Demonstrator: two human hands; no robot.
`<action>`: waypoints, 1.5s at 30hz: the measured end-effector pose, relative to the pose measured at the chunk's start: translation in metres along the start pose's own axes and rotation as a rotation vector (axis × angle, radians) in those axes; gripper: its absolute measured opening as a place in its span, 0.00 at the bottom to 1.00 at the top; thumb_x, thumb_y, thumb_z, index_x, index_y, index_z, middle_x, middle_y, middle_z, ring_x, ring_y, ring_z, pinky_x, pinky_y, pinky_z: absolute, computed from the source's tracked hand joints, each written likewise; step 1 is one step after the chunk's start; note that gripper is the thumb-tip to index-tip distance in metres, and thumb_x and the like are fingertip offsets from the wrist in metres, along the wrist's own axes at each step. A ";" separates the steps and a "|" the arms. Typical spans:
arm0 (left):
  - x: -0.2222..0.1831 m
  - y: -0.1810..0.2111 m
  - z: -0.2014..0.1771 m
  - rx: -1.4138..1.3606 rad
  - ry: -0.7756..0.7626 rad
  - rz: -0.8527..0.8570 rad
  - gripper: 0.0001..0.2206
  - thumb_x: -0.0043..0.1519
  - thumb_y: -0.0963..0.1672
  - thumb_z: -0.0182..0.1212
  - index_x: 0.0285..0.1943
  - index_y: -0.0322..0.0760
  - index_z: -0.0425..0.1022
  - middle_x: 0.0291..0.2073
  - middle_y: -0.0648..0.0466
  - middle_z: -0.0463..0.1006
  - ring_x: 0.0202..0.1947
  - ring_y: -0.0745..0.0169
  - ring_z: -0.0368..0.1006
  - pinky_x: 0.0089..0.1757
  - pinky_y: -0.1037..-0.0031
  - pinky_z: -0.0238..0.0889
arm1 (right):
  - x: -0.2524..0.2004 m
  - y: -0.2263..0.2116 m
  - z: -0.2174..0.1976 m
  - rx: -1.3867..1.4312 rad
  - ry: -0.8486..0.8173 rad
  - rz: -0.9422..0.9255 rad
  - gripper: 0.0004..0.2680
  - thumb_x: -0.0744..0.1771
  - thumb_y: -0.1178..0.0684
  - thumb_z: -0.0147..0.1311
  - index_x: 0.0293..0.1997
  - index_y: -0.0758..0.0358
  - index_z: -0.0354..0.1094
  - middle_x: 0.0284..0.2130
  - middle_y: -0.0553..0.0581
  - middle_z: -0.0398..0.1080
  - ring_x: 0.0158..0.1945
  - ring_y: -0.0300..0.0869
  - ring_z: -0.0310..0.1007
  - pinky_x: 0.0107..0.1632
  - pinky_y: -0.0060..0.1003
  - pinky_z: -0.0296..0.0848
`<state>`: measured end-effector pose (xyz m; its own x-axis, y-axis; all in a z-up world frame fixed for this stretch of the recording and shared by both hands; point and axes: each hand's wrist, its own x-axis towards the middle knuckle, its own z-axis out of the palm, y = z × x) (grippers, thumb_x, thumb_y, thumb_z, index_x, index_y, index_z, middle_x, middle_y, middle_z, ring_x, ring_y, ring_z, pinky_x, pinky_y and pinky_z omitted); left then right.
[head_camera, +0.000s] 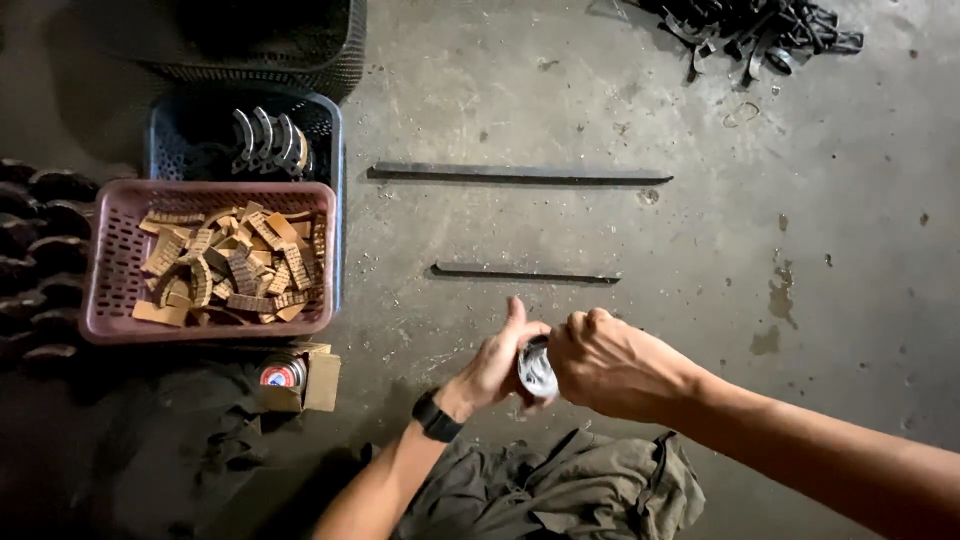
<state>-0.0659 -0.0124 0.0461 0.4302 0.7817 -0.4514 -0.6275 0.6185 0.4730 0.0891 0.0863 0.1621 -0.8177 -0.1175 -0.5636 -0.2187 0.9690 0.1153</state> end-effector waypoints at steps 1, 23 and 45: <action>0.001 -0.004 -0.003 0.124 0.007 -0.006 0.37 0.69 0.61 0.22 0.55 0.32 0.72 0.26 0.51 0.79 0.20 0.63 0.74 0.23 0.74 0.69 | 0.001 -0.003 0.006 -0.051 -0.005 -0.038 0.12 0.71 0.49 0.50 0.32 0.69 0.70 0.25 0.52 0.66 0.27 0.38 0.59 0.30 0.37 0.60; 0.019 -0.036 -0.037 0.461 0.436 0.969 0.21 0.67 0.48 0.36 0.54 0.32 0.73 0.40 0.51 0.81 0.37 0.63 0.77 0.38 0.69 0.71 | 0.042 -0.007 0.028 1.651 0.062 1.015 0.06 0.67 0.52 0.53 0.38 0.53 0.78 0.19 0.54 0.76 0.18 0.39 0.62 0.22 0.44 0.64; 0.028 -0.050 -0.031 0.063 0.329 0.754 0.23 0.70 0.52 0.37 0.54 0.32 0.72 0.40 0.52 0.79 0.38 0.63 0.76 0.39 0.69 0.70 | 0.025 -0.025 -0.010 0.807 -0.056 0.631 0.06 0.70 0.55 0.42 0.42 0.64 0.66 0.16 0.55 0.69 0.16 0.46 0.69 0.20 0.45 0.72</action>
<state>-0.0422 -0.0244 -0.0136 -0.3097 0.9317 -0.1896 -0.6302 -0.0518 0.7747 0.0693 0.0570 0.1533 -0.6289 0.4544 -0.6309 0.6831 0.7105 -0.1691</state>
